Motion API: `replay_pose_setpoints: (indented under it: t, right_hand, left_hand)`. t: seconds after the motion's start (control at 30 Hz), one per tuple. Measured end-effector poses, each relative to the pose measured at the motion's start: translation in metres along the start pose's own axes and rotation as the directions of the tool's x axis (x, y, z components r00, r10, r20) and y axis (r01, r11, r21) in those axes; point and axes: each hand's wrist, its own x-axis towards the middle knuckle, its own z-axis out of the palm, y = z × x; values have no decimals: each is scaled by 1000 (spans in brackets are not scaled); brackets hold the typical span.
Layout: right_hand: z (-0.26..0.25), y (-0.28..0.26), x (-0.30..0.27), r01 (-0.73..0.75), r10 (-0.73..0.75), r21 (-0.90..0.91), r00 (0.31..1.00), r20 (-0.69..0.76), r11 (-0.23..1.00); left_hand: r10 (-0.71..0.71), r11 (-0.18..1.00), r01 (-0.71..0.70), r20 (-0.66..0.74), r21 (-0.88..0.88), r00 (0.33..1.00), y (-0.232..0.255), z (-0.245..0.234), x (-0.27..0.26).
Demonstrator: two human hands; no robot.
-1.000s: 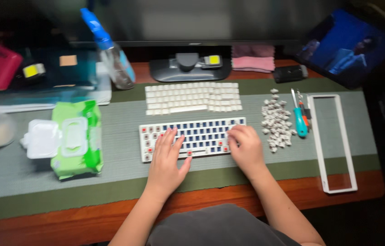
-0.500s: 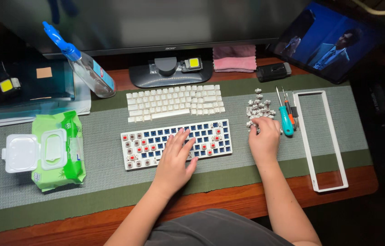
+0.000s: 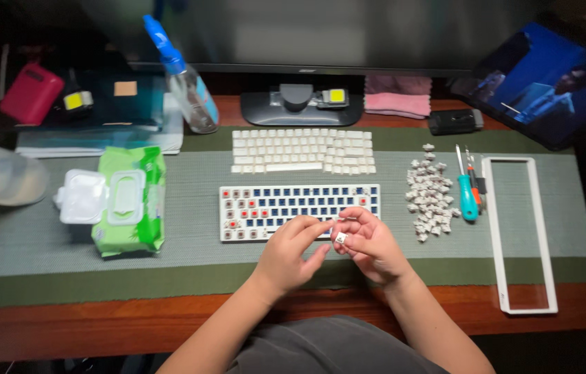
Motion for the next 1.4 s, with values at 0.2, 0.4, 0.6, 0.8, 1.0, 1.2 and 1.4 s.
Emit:
replay_pose_setpoints:
  t: [0.2, 0.4, 0.6, 0.8, 1.0, 1.2, 1.4]
  right_hand:
    - [3, 15, 8, -84, 82, 14, 993, 86, 996]
    - [3, 21, 11, -123, 122, 1, 990, 65, 992]
    - [-1, 22, 11, -222, 230, -155, 973, 32, 963]
    - [-1, 19, 13, -302, 302, -150, 953, -18, 942]
    - [-2, 17, 17, -236, 251, -333, 968, 1, 913]
    - [0, 24, 24, -193, 178, -343, 981, -76, 919]
    - [12, 31, 23, -106, 93, -349, 994, -56, 931]
  left_hand:
    - [53, 999, -53, -10, -2, 999, 7, -14, -4]
    - [39, 999, -39, -39, 7, 998, 3, -16, -6]
    - [193, 974, -191, -11, 124, 981, 2, -24, -5]
    - [234, 966, -238, 51, 101, 971, 4, -29, -6]
    - [200, 975, -204, 51, 87, 978, 3, -28, -10]
    - [63, 997, -63, -7, 34, 998, 0, -24, -15]
    - [66, 992, -49, -141, 115, 988, -3, -20, -22]
